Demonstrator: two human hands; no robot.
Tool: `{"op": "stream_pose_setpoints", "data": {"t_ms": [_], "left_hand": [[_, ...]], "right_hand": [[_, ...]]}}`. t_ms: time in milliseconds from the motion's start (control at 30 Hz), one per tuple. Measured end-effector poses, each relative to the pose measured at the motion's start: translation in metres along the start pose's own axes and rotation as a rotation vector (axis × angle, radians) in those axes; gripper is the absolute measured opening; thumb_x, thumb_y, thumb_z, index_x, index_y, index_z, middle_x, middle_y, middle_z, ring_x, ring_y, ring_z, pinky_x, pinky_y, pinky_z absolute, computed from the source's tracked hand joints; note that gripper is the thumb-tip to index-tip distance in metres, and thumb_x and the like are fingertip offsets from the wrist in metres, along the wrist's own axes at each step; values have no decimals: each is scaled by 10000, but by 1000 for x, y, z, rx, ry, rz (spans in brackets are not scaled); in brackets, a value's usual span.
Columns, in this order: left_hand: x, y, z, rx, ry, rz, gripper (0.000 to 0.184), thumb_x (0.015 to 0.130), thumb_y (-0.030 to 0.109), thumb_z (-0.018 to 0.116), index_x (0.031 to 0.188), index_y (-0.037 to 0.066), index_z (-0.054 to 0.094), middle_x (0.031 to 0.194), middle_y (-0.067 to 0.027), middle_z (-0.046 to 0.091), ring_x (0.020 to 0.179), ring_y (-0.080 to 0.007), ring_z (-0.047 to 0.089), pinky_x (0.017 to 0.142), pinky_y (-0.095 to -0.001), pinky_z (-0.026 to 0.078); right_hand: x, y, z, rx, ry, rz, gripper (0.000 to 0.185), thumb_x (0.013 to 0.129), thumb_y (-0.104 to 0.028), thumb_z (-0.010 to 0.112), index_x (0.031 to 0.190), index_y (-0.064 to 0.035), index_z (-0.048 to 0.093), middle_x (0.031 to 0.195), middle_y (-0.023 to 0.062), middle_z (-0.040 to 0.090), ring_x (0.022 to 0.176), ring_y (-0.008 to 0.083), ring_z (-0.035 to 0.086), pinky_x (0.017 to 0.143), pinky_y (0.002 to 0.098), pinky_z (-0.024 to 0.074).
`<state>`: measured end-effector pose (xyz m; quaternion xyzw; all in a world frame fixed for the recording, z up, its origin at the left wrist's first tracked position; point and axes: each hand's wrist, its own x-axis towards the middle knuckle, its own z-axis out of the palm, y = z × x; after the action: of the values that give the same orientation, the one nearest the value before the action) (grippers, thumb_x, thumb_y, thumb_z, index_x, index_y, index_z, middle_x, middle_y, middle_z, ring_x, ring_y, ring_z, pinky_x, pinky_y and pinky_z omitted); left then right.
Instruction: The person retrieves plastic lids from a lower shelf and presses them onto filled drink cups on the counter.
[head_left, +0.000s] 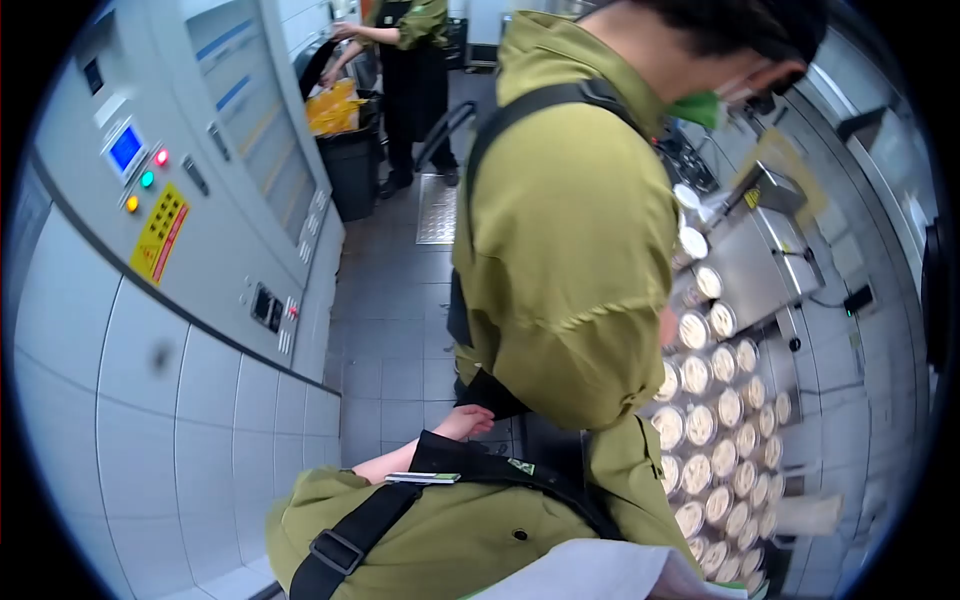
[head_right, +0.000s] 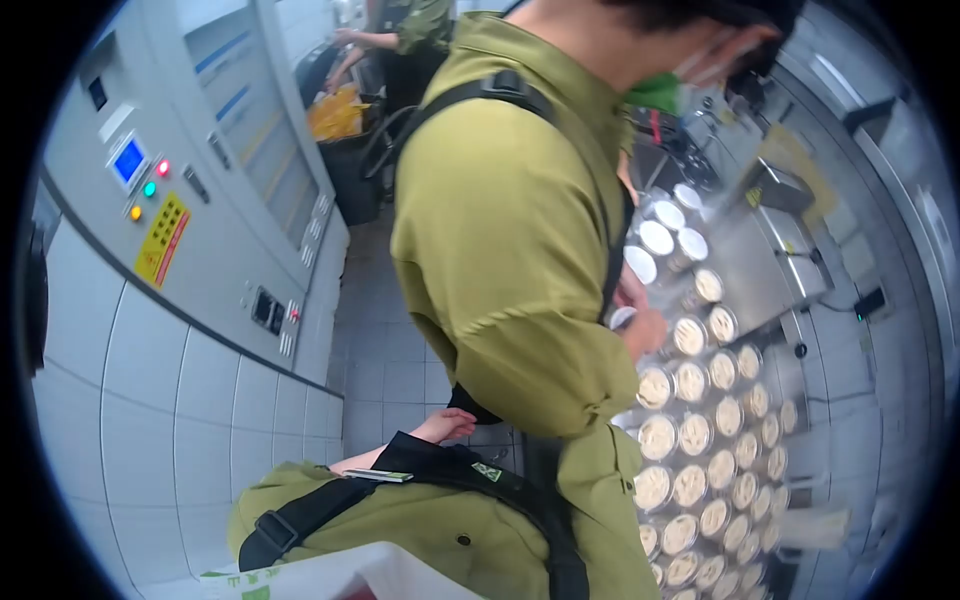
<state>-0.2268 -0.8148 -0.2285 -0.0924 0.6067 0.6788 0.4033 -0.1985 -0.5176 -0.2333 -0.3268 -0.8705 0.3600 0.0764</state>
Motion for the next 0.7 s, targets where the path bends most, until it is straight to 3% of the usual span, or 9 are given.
{"op": "stream_pose_setpoints", "data": {"t_ms": [433,700], "left_hand": [[4,-3,9,-89,-50,-40,191,895,117,542,1026,-2,612,918,-85,652,804,-146,634,724,-262,521],[29,-18,9,-51,-50,119,198,908,98,509,1028,-4,629,898,-89,659,798,-170,640,709,-294,528]], "right_hand": [[-11,24,-46,-58,72,-6,299,825,-232,578,1028,-17,629,980,199,656,902,322,648,766,402,506],[25,-34,-37,-207,78,-208,301,817,-224,590,1027,-13,629,971,201,658,897,325,648,763,403,503]]}}
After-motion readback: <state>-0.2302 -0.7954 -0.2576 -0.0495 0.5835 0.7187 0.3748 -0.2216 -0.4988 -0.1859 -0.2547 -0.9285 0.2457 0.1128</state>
